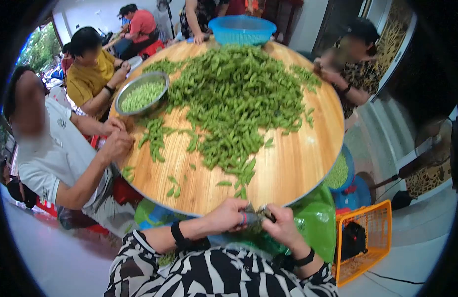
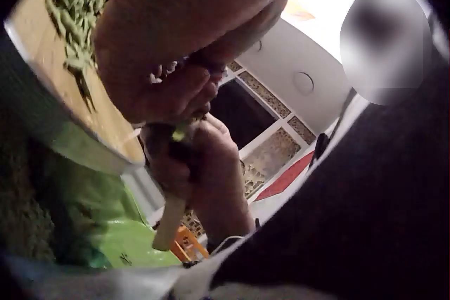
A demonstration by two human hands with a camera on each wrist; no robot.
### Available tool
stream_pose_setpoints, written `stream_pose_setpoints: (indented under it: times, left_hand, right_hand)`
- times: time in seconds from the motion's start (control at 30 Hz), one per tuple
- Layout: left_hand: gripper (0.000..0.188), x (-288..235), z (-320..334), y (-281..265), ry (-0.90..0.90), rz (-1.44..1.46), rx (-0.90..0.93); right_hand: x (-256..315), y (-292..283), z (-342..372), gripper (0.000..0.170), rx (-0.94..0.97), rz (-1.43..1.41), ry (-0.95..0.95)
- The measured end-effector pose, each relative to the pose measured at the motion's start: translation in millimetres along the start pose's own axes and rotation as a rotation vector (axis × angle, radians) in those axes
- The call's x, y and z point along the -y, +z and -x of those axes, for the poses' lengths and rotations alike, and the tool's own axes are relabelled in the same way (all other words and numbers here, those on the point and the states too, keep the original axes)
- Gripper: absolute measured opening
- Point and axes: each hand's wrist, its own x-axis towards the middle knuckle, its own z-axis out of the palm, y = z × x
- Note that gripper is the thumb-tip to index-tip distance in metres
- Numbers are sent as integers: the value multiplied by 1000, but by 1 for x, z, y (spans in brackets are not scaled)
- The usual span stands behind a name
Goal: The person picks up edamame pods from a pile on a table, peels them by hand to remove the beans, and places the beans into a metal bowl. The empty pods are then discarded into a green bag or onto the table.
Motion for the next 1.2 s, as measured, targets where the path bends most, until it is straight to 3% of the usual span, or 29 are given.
stream_pose_setpoints:
  times: [0.07,0.13,0.2,0.23,0.3,0.33,0.4,0.43,0.47,0.53,0.57,0.6,0.73,0.83,0.9,0.93,1.0,1.2]
  left_hand:
    - [3,0,17,-9,240,-348,-46]
    - [7,-2,45,-40,475,-868,-203]
    - [18,-11,70,-68,452,-1387,-458]
    - [18,-15,71,-73,435,-1384,-445]
    - [23,-24,71,-81,497,-1670,-753]
    - [23,-24,65,-79,496,-1674,-758]
    - [23,-17,39,-66,687,-1294,-497]
    - [23,-16,27,-59,691,-1292,-499]
    - [24,-15,15,-51,698,-1303,-454]
    - [26,-9,-3,-50,706,-1313,-411]
    - [28,-5,-12,-54,681,-1347,-530]
    - [29,-4,-18,-56,655,-1381,-648]
    - [16,-8,-18,-64,630,-1411,-582]
    - [12,-15,-12,-57,719,-1387,-575]
    - [6,-25,-5,-46,427,-1102,-472]
    - [6,-27,-4,-41,429,-1104,-470]
    - [11,-29,-3,-31,310,-265,-238]
    - [17,-11,-14,-11,354,-31,-169]
  right_hand:
    - [0,1,3,15,64,44,-62]
    - [-3,0,6,15,137,-15,-49]
    - [-4,-3,10,17,242,-50,-66]
    - [-5,-1,14,20,232,-59,-69]
    - [-9,0,12,32,241,-46,-147]
    - [-7,1,11,32,240,-47,-153]
    - [7,-1,10,22,184,-535,227]
    - [9,-8,8,24,224,-603,383]
    - [8,-9,7,24,225,-598,381]
    - [4,-6,8,28,61,-962,438]
    - [3,-4,10,30,29,-1031,461]
    - [3,-2,12,30,28,-1031,458]
    - [1,7,18,32,18,-1047,518]
    - [1,12,14,39,7,-1058,508]
    - [0,9,9,38,19,-997,447]
    - [0,8,6,37,34,-935,387]
    - [7,5,0,37,58,-939,366]
    - [13,11,0,40,83,-997,377]
